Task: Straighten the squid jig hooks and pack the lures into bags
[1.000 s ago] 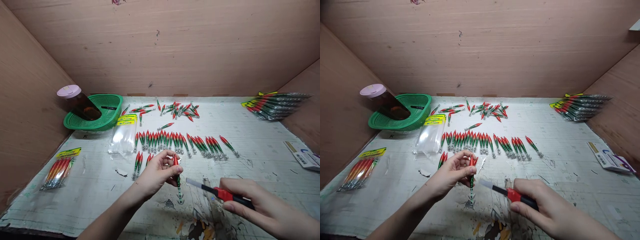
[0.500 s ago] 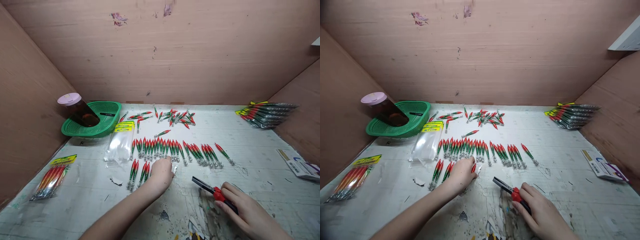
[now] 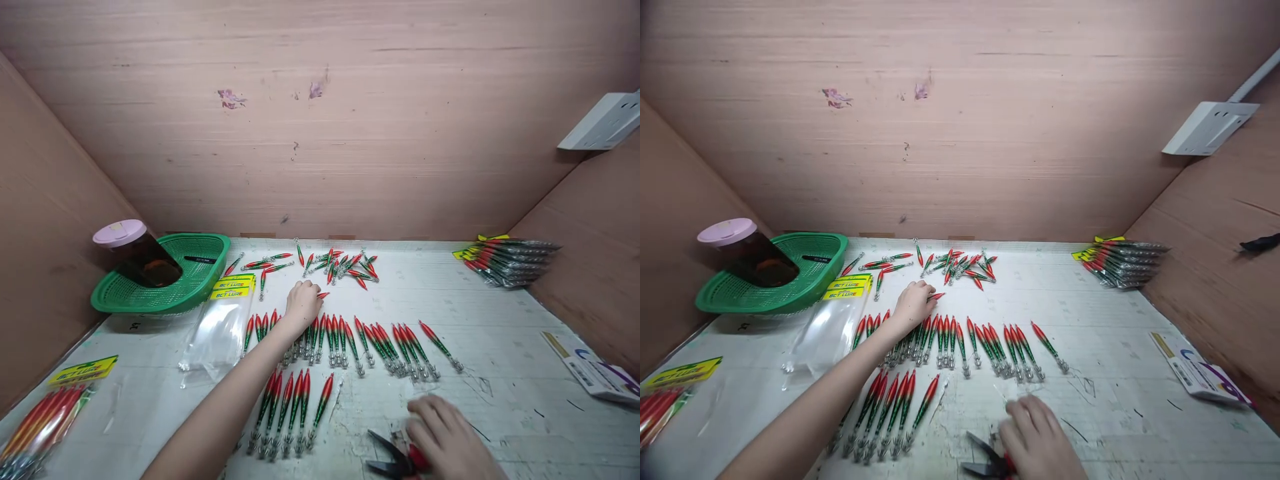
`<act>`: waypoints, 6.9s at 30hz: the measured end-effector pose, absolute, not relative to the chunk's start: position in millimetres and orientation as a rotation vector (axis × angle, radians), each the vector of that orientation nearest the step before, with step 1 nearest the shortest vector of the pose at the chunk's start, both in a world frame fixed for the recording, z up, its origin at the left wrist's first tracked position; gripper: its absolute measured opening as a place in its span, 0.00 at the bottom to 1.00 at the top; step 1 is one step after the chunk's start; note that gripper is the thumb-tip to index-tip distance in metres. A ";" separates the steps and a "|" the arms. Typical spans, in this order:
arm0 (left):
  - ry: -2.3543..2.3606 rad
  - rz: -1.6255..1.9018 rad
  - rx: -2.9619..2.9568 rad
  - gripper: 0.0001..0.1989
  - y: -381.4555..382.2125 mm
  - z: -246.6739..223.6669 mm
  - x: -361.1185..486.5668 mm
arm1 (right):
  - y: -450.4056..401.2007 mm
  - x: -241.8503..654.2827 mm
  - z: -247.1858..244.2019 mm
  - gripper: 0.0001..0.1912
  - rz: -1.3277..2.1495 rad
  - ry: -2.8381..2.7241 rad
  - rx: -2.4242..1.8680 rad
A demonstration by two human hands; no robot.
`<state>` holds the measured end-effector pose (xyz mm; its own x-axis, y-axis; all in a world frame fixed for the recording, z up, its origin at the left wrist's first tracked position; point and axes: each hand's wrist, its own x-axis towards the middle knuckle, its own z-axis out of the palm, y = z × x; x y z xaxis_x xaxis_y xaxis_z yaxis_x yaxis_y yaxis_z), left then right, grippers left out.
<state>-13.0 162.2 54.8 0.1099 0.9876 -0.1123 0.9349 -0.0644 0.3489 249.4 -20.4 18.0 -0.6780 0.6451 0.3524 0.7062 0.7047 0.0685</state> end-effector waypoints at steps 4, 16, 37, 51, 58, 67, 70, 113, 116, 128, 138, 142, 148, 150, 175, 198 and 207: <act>1.805 0.352 1.958 0.16 188.6 43.9 -11.2 | 93.5 224.9 50.2 0.09 -0.074 -2.433 -1.556; 1.284 1.072 1.070 0.09 138.5 76.8 -50.2 | 225.1 177.0 39.1 0.14 0.280 -2.178 -1.811; 0.673 0.882 0.667 0.14 37.9 111.2 -29.7 | 39.3 173.5 127.2 0.17 1.815 -1.110 -0.943; 0.772 0.717 0.842 0.17 32.4 108.3 -28.5 | 30.3 167.6 121.3 0.21 1.863 -1.217 -1.027; 1.401 0.307 1.480 0.13 33.8 60.1 -13.2 | 31.2 166.7 53.8 0.20 1.705 -1.330 -1.509; 1.754 0.097 1.789 0.15 20.8 59.0 -0.6 | 17.7 146.6 26.4 0.13 1.389 -1.639 -1.737; 1.766 0.092 1.882 0.12 22.3 68.7 -6.8 | 25.0 150.0 38.1 0.09 1.276 -1.795 -1.683; 1.274 1.016 1.352 0.16 193.5 75.8 5.4 | 163.1 242.3 58.1 0.13 0.999 -1.286 -1.181; 1.096 1.001 1.216 0.14 163.7 85.4 7.3 | 130.8 240.9 74.4 0.13 1.093 -1.296 -1.082; 0.774 0.852 0.793 0.19 57.4 106.7 -3.6 | 42.0 222.4 110.6 0.16 1.656 -1.316 -0.928; 0.646 0.828 0.739 0.13 44.1 110.7 -0.2 | 33.2 205.7 114.5 0.15 1.718 -1.413 -0.843; 0.643 0.812 0.689 0.12 43.0 107.6 -0.1 | 32.1 203.4 113.4 0.16 1.745 -1.404 -0.834; 0.728 0.744 0.642 0.14 44.9 100.1 -0.7 | 33.4 204.5 109.1 0.16 1.777 -1.432 -0.856; 0.822 0.684 0.726 0.16 45.5 95.5 -1.3 | 34.5 206.6 106.1 0.17 1.765 -1.477 -0.909; 1.591 0.353 1.927 0.09 52.1 69.8 9.3 | 63.8 193.2 40.8 0.05 1.029 -1.987 -1.731; 1.388 0.750 1.253 0.09 168.2 51.3 17.6 | 222.7 282.2 23.2 0.15 0.257 -1.980 -2.016; 0.961 0.892 0.830 0.12 89.6 91.7 8.2 | 183.6 283.4 60.9 0.12 0.661 -1.703 -1.763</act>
